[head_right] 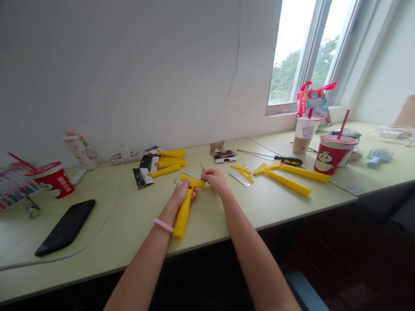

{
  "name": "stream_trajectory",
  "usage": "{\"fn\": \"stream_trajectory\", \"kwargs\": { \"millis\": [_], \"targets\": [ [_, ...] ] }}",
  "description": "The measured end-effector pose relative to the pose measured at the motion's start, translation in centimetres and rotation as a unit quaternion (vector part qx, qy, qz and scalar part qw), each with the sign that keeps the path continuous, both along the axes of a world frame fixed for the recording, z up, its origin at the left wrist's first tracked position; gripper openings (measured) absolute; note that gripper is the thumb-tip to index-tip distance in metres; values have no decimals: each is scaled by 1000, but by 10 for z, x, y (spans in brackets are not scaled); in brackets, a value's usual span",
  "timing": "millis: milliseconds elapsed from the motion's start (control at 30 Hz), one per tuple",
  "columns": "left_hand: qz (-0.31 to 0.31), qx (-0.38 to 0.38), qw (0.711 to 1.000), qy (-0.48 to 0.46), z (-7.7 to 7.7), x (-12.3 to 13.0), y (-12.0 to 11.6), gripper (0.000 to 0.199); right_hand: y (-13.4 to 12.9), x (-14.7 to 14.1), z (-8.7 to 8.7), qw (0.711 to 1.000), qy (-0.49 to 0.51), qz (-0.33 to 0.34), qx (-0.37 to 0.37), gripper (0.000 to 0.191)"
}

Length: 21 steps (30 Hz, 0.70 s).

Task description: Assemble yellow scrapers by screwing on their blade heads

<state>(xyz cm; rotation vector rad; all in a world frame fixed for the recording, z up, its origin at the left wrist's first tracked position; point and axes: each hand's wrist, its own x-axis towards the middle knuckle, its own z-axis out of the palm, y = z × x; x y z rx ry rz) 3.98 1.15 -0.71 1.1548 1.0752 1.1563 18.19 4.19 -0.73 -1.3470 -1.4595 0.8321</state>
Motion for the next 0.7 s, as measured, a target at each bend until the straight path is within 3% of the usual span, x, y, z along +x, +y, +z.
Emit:
{"fn": "stream_trajectory", "kwargs": {
  "millis": [133, 233, 333, 467, 567, 700],
  "targets": [
    [25, 11, 1000, 0, 0, -2, 1, 20, -2, 4, -1, 984, -140, -110, 3, 13],
    [40, 9, 999, -13, 1, -3, 2, 19, -5, 2, -2, 967, -235, -98, -14, 13],
    [44, -5, 999, -20, 1, -4, 4, 17, -7, -2, 1, 965, -243, -89, 40, 17],
    [47, -19, 999, -16, 0, -4, 6, 15, -7, -6, 4, 979, -164, 11, 124, 29],
    [42, -21, 999, -17, -1, -3, 6, 15, -6, -8, 3, 983, -124, 86, 109, 27],
    [36, -7, 999, -16, -4, -4, 8, 17, -6, -10, 1, 983, -117, 102, 100, 31]
  ]
}}
